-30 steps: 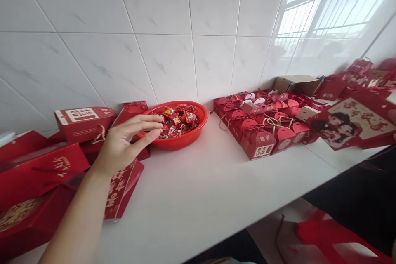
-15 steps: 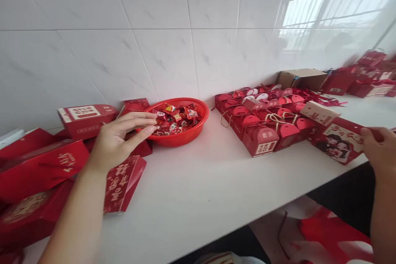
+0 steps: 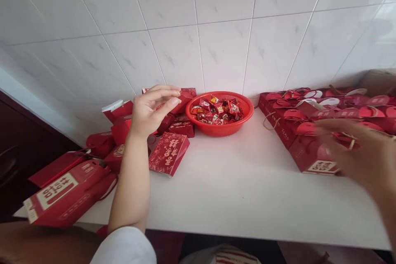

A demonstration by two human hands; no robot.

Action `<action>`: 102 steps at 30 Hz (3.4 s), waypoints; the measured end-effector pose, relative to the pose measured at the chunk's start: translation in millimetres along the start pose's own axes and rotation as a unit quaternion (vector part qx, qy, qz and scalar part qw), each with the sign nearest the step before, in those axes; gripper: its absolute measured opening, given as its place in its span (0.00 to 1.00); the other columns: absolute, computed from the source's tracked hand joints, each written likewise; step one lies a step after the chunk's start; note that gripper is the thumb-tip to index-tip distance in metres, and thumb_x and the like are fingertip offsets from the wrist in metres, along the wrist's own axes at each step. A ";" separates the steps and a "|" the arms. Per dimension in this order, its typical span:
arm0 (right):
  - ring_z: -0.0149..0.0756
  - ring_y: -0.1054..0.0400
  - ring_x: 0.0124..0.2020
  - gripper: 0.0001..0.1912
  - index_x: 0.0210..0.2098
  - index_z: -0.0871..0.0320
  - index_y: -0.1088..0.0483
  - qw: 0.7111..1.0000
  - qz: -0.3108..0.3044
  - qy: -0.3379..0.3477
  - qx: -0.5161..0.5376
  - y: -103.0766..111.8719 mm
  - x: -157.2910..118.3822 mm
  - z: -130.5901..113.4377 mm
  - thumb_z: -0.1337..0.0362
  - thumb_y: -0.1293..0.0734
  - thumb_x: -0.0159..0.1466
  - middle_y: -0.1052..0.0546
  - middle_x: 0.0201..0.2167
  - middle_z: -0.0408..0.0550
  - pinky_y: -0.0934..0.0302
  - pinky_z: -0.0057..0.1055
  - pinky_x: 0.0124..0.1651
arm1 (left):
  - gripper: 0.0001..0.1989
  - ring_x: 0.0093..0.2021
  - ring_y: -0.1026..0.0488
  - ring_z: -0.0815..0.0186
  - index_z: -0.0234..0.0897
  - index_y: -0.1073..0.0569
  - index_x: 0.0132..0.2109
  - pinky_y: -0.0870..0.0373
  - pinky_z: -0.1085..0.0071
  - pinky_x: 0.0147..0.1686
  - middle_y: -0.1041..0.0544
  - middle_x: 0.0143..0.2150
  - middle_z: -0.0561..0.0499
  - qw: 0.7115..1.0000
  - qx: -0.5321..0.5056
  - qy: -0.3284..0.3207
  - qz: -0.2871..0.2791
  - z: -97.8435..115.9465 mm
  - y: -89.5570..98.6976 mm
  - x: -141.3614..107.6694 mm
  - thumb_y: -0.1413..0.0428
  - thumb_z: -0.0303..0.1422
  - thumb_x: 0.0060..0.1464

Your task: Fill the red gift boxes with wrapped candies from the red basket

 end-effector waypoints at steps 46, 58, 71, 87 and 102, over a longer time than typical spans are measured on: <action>0.32 0.47 0.20 0.13 0.23 0.58 0.37 0.958 0.007 0.284 0.049 -136.8 -10.4 -189.4 0.78 0.39 0.61 0.34 0.15 0.42 0.58 0.35 0.37 | 0.16 0.32 0.21 0.59 0.42 0.19 0.42 0.28 0.70 0.29 0.18 0.31 0.51 0.940 0.218 0.155 -0.211 -8.1 -14.0 -18.6 0.40 0.48 0.55; 0.30 0.43 0.21 0.14 0.26 0.57 0.36 0.942 -0.089 0.241 0.217 -134.9 -21.9 -179.2 0.63 0.37 0.68 0.31 0.19 0.40 0.52 0.34 0.36 | 0.23 0.20 0.29 0.65 0.39 0.27 0.56 0.37 0.72 0.22 0.23 0.23 0.56 0.907 0.149 0.185 -0.348 -9.2 -43.6 -19.5 0.50 0.30 0.53; 0.32 0.36 0.26 0.23 0.38 0.58 0.31 0.817 -0.280 -0.090 0.496 -159.2 23.1 -131.0 0.43 0.36 0.65 0.29 0.26 0.43 0.43 0.28 0.28 | 0.13 0.37 0.24 0.63 0.40 0.20 0.43 0.30 0.71 0.37 0.19 0.39 0.51 0.922 0.099 0.136 -0.350 -1.5 -58.2 -18.7 0.49 0.37 0.61; 0.34 0.29 0.33 0.06 0.34 0.58 0.29 0.909 -0.234 -0.153 0.309 -214.6 115.6 -73.5 0.64 0.37 0.62 0.22 0.32 0.46 0.38 0.27 0.36 | 0.12 0.42 0.23 0.60 0.35 0.18 0.42 0.30 0.69 0.42 0.17 0.41 0.46 0.906 -0.079 0.174 -0.378 -36.5 -99.4 -19.6 0.45 0.34 0.59; 0.44 0.25 0.44 0.13 0.37 0.58 0.23 0.926 -0.302 -0.166 0.154 -263.4 131.2 -51.4 0.74 0.34 0.55 0.19 0.40 0.51 0.39 0.29 0.40 | 0.13 0.47 0.21 0.60 0.36 0.21 0.48 0.27 0.63 0.53 0.18 0.49 0.45 0.947 -0.049 0.189 -0.254 -118.0 -128.2 54.3 0.42 0.32 0.57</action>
Point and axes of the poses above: each hand's wrist, its own x-axis towards the middle knuckle, its own y-axis out of the back of the hand, z = x × y, the point moved 3 cm from there along x, towards the middle knuckle
